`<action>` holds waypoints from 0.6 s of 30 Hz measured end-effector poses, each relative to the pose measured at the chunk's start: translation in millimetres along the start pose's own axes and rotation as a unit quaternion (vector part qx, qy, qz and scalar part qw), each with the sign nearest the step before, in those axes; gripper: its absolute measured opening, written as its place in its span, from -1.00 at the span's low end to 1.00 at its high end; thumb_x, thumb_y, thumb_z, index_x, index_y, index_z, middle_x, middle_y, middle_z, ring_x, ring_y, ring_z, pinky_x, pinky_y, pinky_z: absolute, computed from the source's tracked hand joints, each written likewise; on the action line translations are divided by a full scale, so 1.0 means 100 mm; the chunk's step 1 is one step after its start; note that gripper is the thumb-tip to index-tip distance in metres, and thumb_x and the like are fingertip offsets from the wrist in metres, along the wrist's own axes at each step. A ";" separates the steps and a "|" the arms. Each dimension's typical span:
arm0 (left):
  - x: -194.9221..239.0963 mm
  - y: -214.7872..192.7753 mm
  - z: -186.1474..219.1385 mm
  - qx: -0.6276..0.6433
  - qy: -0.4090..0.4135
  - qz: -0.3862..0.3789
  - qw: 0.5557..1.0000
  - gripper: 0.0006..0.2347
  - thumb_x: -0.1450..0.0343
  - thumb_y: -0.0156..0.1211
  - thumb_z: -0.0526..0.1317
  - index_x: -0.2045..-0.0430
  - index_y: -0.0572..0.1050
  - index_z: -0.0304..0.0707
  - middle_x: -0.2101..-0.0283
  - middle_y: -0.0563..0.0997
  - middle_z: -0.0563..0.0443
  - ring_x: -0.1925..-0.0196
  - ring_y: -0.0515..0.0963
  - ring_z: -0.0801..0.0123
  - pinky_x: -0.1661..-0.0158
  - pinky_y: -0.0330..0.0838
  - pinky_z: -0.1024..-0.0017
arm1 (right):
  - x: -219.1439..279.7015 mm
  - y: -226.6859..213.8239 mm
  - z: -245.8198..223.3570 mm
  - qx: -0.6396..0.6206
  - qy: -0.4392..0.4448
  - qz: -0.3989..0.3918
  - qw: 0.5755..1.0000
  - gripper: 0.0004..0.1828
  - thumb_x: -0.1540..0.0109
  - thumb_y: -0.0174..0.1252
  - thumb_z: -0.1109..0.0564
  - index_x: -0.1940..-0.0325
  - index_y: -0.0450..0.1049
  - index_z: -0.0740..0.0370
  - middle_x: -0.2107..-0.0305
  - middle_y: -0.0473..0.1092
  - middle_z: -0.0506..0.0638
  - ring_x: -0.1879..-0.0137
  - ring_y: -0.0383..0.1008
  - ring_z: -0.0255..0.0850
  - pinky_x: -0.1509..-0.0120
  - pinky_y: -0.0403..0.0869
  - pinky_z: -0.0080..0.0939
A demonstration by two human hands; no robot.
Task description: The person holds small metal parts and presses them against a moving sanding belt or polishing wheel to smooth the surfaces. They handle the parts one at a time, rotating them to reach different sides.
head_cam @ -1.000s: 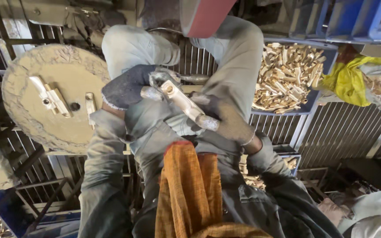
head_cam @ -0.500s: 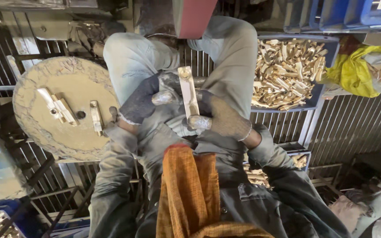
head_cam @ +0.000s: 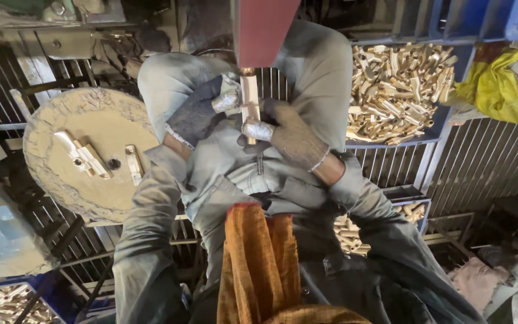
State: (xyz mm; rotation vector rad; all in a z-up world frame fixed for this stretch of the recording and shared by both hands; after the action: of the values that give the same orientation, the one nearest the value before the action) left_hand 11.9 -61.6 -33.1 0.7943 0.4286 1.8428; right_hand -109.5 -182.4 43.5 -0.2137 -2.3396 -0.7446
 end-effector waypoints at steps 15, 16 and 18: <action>-0.22 -0.13 -0.03 -0.223 0.025 0.066 0.972 -0.73 -0.57 0.05 -0.32 -0.16 0.44 -0.37 -0.09 0.58 -0.03 -0.12 0.55 0.35 -0.17 0.45 0.39 | -0.29 -0.17 -0.22 0.046 0.040 0.056 0.997 -0.42 -0.29 0.19 0.04 -0.28 0.31 0.48 0.07 0.53 0.17 0.05 0.64 -0.15 0.06 0.72 -0.13; -0.23 -0.13 -0.04 -0.224 0.022 0.070 0.972 -0.74 -0.57 0.05 -0.32 -0.16 0.44 -0.38 -0.09 0.59 -0.03 -0.12 0.55 0.35 -0.16 0.45 0.38 | -0.31 -0.18 -0.22 0.040 0.039 0.055 0.997 -0.43 -0.29 0.19 0.05 -0.27 0.32 0.47 0.08 0.53 0.17 0.06 0.64 -0.14 0.06 0.72 -0.13; -0.22 -0.16 -0.05 -0.226 0.016 0.078 0.971 -0.74 -0.57 0.05 -0.32 -0.15 0.44 -0.38 -0.08 0.59 -0.03 -0.11 0.55 0.34 -0.16 0.45 0.38 | -0.36 -0.20 -0.21 0.029 0.037 0.054 0.997 -0.46 -0.29 0.18 0.07 -0.25 0.33 0.47 0.08 0.53 0.17 0.09 0.63 -0.13 0.06 0.72 -0.12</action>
State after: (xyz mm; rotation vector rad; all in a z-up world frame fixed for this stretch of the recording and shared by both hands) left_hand 24.5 -75.4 -54.1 0.4945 -0.0417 1.9986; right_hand -77.6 -209.3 24.3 -0.2802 -2.2558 -0.6214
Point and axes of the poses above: each hand's wrist, its own x-axis away from the middle knuckle, its own y-axis out of the palm, z = x × y, the point moved 5 cm from there along -x, towards the middle knuckle
